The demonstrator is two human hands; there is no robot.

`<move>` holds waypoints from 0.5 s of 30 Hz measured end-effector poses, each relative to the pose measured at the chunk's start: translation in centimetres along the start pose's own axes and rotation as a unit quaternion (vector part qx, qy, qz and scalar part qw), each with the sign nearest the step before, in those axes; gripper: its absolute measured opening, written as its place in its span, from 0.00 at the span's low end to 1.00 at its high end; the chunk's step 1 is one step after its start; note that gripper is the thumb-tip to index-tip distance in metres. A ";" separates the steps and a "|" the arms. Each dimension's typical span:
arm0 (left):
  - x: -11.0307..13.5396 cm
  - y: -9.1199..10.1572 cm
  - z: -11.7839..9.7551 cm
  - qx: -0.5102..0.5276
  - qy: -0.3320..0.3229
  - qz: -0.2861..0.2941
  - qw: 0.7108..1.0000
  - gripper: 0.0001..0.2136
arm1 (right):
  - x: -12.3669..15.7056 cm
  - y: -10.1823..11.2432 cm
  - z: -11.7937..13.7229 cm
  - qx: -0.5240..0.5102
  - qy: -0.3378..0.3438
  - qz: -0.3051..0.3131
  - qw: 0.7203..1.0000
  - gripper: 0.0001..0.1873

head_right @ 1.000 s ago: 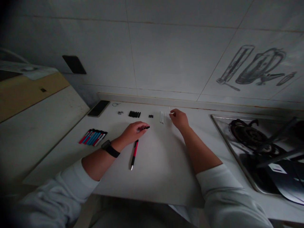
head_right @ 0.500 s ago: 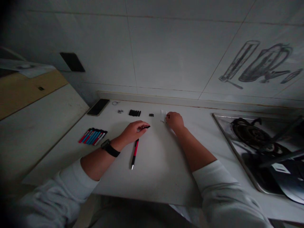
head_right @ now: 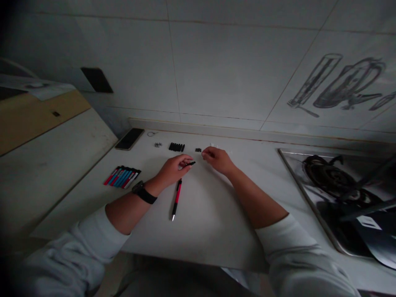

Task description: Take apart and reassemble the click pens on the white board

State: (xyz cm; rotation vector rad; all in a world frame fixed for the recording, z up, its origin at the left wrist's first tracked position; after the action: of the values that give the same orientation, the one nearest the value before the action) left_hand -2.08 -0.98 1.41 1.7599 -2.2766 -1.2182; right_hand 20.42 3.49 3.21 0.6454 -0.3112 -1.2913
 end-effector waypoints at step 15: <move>-0.2 0.6 -0.2 -0.027 -0.018 -0.059 0.998 0.06 | 1.1 -4.7 -0.4 -0.402 -0.169 0.137 0.889 0.16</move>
State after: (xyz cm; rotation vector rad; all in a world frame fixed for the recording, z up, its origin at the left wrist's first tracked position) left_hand -2.41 -0.91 2.04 1.8940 -2.1642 -1.3275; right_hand 17.18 1.87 -0.08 -0.3280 -0.1174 -1.1204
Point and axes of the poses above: each hand's wrist, its own x-axis away from the middle knuckle, its own y-axis out of the back of the hand, z = x × y, the point moved 2 cm from there along -x, towards the middle knuckle, and after that the axes turned 4 degrees about -y, right-handed, at the moved point
